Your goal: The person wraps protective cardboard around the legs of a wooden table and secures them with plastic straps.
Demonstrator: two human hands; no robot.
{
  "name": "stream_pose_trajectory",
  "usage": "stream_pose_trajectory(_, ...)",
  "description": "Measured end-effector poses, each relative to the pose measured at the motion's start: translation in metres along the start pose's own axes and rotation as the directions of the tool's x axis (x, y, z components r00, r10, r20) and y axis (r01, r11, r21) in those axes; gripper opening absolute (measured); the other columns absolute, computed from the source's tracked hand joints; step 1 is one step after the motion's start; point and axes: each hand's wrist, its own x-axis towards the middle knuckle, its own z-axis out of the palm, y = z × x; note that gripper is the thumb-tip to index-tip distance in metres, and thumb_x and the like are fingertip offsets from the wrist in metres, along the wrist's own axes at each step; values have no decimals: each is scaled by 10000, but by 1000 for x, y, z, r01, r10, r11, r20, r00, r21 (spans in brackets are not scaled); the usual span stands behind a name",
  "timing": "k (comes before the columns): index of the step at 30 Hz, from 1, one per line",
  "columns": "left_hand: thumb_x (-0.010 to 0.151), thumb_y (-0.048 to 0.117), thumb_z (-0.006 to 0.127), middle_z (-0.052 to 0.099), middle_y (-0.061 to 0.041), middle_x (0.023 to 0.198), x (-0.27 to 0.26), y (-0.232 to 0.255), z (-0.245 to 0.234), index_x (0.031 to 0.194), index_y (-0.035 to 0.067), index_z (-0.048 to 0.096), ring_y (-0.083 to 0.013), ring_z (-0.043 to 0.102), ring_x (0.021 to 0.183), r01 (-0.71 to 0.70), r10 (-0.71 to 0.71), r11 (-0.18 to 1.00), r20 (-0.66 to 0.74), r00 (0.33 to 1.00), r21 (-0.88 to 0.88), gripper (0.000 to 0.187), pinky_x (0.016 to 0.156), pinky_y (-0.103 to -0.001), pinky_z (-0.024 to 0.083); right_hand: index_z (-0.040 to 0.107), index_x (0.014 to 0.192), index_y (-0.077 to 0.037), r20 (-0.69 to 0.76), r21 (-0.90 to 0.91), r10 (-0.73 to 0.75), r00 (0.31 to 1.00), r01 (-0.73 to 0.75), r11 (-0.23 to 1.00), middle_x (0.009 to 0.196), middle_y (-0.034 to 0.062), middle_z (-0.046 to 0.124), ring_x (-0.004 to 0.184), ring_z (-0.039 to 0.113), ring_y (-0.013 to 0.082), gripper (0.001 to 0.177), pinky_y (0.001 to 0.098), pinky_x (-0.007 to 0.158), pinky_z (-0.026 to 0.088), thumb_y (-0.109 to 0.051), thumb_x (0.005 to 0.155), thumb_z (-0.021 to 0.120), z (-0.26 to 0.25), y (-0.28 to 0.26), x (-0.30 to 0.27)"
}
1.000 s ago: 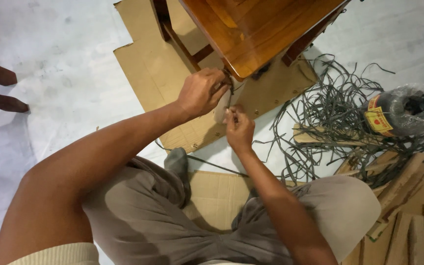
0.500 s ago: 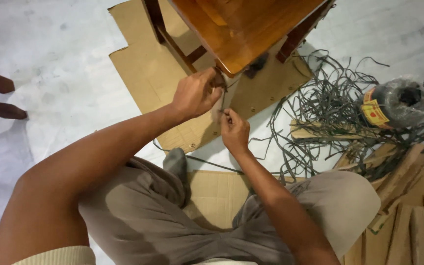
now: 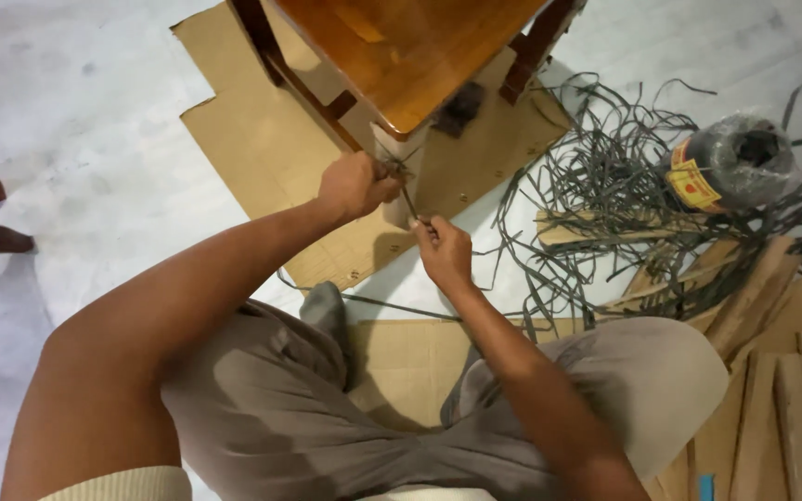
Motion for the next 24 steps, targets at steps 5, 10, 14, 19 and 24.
stream_pose_trajectory(5,986,472,512,748,-129,755,18,0,44,776,108,799,-339,730,767,-16,16,1000,221,975,-2,508,782,-456,561,719,1001,-45,-4,-110,42,999,-42,993,782,125,722,683,700,217,174,330,644,546,-214,955,713,-14,52,-3)
stream_pose_trajectory(10,1001,424,518,705,-196,869,31,10,83,875,73,753,-406,679,852,-283,253,958,327,911,47,441,814,-504,522,749,1034,-95,20,-142,193,981,-188,972,863,96,749,751,722,236,192,351,710,562,-250,952,673,-35,80,-10)
stream_pose_trajectory(14,996,409,514,723,-188,877,41,35,83,911,75,738,-392,690,834,-366,278,928,524,805,69,410,796,-504,533,737,1078,-110,36,-280,290,956,-269,922,1052,110,730,976,702,287,214,406,871,548,-264,946,669,-41,142,-18)
stream_pose_trajectory(19,956,368,581,730,-181,893,59,46,96,910,70,737,-396,702,826,-454,301,884,604,738,114,340,768,-506,541,664,1236,-133,0,-467,625,781,-552,690,1317,155,596,1165,605,332,336,446,984,484,-311,950,672,-52,172,-30)
stream_pose_trajectory(24,942,344,597,730,-180,876,73,46,103,879,67,735,-431,681,826,-559,411,826,598,688,75,316,737,-528,528,639,1328,-146,-3,-541,602,798,-508,671,1520,164,445,1332,440,371,400,457,1079,396,-265,947,644,-47,221,-45)
